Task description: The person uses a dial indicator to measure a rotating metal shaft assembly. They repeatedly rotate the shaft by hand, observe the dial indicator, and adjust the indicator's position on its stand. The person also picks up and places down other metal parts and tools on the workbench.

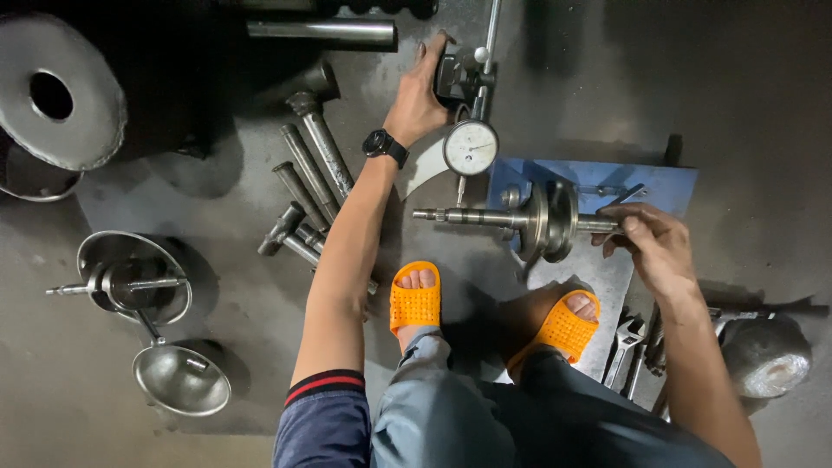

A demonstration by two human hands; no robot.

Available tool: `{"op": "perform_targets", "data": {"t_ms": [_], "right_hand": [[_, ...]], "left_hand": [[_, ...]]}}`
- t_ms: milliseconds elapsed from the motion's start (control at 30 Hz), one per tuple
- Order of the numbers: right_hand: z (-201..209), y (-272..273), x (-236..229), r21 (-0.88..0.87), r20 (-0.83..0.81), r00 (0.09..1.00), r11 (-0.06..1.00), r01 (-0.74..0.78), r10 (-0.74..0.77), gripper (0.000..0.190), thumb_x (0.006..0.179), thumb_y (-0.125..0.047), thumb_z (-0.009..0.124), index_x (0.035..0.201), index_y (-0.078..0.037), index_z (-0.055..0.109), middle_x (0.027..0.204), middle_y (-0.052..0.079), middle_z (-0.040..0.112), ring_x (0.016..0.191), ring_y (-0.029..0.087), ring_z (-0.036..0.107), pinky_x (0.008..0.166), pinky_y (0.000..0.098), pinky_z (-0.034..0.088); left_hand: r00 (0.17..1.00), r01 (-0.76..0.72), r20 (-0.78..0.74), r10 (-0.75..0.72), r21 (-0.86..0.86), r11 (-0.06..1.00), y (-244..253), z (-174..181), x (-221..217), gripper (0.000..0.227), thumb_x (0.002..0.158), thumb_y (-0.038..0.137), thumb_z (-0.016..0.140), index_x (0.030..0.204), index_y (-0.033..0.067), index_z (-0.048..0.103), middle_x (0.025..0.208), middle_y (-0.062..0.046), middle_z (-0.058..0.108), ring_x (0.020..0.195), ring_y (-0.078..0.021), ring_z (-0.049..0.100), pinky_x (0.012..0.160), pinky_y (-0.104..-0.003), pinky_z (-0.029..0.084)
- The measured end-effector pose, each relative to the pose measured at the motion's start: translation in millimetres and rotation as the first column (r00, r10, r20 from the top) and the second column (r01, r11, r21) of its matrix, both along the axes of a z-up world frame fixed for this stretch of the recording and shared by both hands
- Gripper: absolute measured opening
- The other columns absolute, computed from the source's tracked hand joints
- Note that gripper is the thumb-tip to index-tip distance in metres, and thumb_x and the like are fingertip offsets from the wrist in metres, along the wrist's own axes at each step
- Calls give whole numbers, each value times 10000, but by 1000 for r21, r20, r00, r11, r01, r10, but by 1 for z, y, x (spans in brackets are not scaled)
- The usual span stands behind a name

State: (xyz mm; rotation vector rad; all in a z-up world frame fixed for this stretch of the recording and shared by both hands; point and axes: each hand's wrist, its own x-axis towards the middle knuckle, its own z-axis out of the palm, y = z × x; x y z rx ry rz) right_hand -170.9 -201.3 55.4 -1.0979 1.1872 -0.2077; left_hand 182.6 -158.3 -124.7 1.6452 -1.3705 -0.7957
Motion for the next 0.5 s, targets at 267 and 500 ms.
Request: {"op": "perform_targets", "data": {"t_ms": [267, 500], "right_hand": [[-27, 1, -24, -153, -308, 944, 972, -176, 123, 561, 852, -593, 448, 766, -60, 600, 720, 68, 610, 663, 181, 577, 684, 330, 486], [-24, 0, -22, -172, -242, 963, 972, -160, 115, 141, 838, 36, 595, 976, 60, 606, 924, 181, 617, 748, 227, 593, 660, 272, 534]], "left_hand": [[1000, 10, 5, -10, 3, 1000, 1, -16, 1, 962, 710, 64, 824, 1395, 48, 149, 1381, -229, 407, 1288, -427, 342, 1119, -520, 223], [993, 50, -103, -52, -21, 999, 14, -8, -4, 1077, 661, -59, 614, 1466, 189, -57, 1531, -160, -9, 1318, -479, 369, 787, -326, 671]]}}
